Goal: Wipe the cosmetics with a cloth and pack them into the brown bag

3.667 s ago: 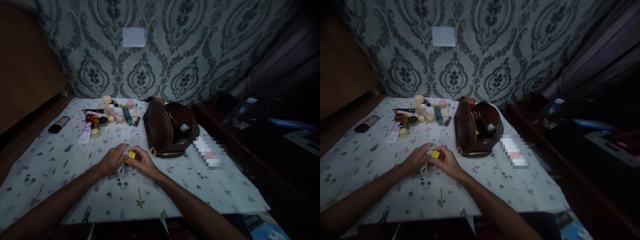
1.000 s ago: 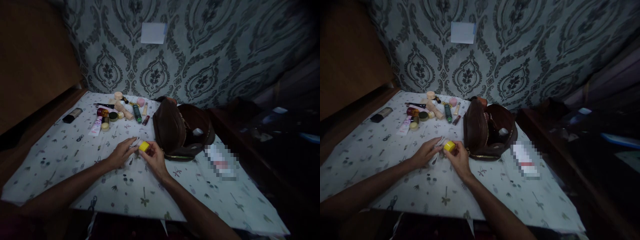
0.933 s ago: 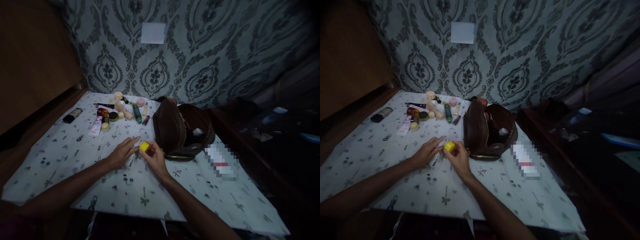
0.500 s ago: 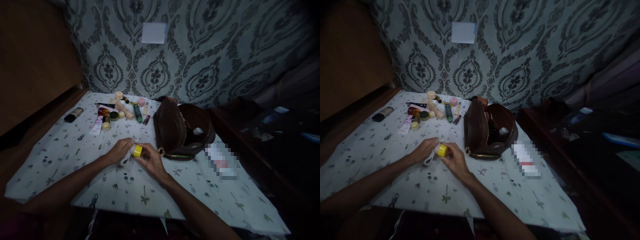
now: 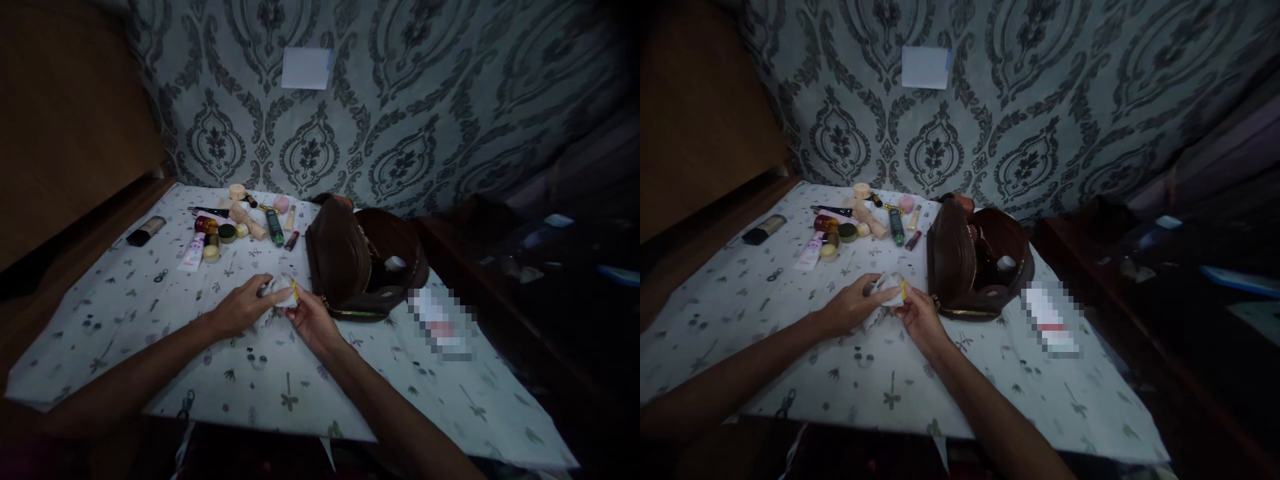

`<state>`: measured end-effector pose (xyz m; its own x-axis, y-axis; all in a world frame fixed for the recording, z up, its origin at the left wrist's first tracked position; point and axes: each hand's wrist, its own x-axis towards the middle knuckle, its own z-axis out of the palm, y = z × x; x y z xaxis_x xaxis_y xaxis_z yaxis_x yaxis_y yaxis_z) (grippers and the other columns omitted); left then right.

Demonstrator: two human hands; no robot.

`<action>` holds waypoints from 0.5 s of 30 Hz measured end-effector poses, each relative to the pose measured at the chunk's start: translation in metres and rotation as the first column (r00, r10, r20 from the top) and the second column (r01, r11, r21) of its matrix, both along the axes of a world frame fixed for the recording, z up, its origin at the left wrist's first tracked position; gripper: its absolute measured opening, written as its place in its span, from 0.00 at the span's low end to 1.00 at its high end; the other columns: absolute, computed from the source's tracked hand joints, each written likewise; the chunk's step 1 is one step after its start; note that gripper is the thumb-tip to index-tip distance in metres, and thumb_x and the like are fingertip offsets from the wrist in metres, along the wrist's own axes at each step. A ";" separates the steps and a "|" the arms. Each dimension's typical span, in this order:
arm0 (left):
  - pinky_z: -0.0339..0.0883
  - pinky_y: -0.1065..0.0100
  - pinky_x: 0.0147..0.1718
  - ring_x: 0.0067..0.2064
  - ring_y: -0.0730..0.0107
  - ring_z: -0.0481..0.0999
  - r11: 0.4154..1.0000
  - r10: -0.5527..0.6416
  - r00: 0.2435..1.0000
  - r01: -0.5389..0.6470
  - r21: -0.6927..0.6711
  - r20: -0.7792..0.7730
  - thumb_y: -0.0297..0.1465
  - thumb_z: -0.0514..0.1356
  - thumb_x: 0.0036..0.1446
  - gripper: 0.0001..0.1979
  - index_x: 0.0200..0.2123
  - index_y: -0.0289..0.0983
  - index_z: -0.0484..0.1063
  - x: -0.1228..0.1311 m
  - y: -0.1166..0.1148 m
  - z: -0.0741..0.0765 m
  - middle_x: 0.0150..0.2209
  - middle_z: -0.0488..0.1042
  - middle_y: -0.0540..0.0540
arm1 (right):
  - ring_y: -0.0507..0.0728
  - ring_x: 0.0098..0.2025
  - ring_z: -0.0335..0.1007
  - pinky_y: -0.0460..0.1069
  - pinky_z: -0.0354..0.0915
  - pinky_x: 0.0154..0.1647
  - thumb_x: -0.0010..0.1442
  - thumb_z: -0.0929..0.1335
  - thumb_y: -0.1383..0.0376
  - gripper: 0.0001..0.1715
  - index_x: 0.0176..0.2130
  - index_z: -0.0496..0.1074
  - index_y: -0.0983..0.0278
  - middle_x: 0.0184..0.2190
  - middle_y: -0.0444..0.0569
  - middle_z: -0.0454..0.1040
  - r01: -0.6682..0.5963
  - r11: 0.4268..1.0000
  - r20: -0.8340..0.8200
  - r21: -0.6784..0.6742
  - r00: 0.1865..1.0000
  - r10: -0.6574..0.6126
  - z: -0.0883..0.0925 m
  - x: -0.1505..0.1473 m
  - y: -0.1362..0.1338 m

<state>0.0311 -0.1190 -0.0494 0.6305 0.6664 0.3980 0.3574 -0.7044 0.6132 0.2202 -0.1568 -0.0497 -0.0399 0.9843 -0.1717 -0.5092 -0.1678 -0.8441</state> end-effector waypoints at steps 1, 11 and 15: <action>0.68 0.65 0.47 0.49 0.63 0.70 1.000 -0.010 1.000 0.010 -0.006 0.017 0.35 0.52 0.66 0.17 0.54 0.46 0.73 0.000 0.000 0.001 0.54 0.68 0.44 | 0.52 0.28 0.68 0.47 0.68 0.28 0.50 0.75 0.52 0.17 0.33 0.76 0.62 0.32 0.47 0.77 -0.018 0.999 -0.042 -0.035 0.999 0.016 0.002 0.001 0.001; 0.68 0.65 0.41 0.44 0.64 0.74 0.999 0.034 0.929 -0.036 -0.002 0.367 0.29 0.54 0.64 0.10 0.36 0.37 0.76 0.005 0.005 0.011 0.42 0.74 0.41 | 0.50 0.22 0.59 0.43 0.51 0.17 0.51 0.71 0.50 0.21 0.37 0.73 0.63 0.25 0.46 0.72 -0.255 0.964 -0.092 -0.080 0.964 0.248 0.014 0.006 -0.008; 0.67 0.66 0.43 0.45 0.63 0.75 0.966 0.126 0.924 -0.031 -0.257 0.361 0.32 0.57 0.62 0.08 0.39 0.36 0.74 0.004 0.007 0.011 0.41 0.76 0.43 | 0.47 0.20 0.56 0.42 0.49 0.17 0.45 0.76 0.55 0.20 0.36 0.75 0.63 0.24 0.42 0.69 -0.156 0.987 0.009 -0.048 0.988 0.157 0.009 -0.001 -0.010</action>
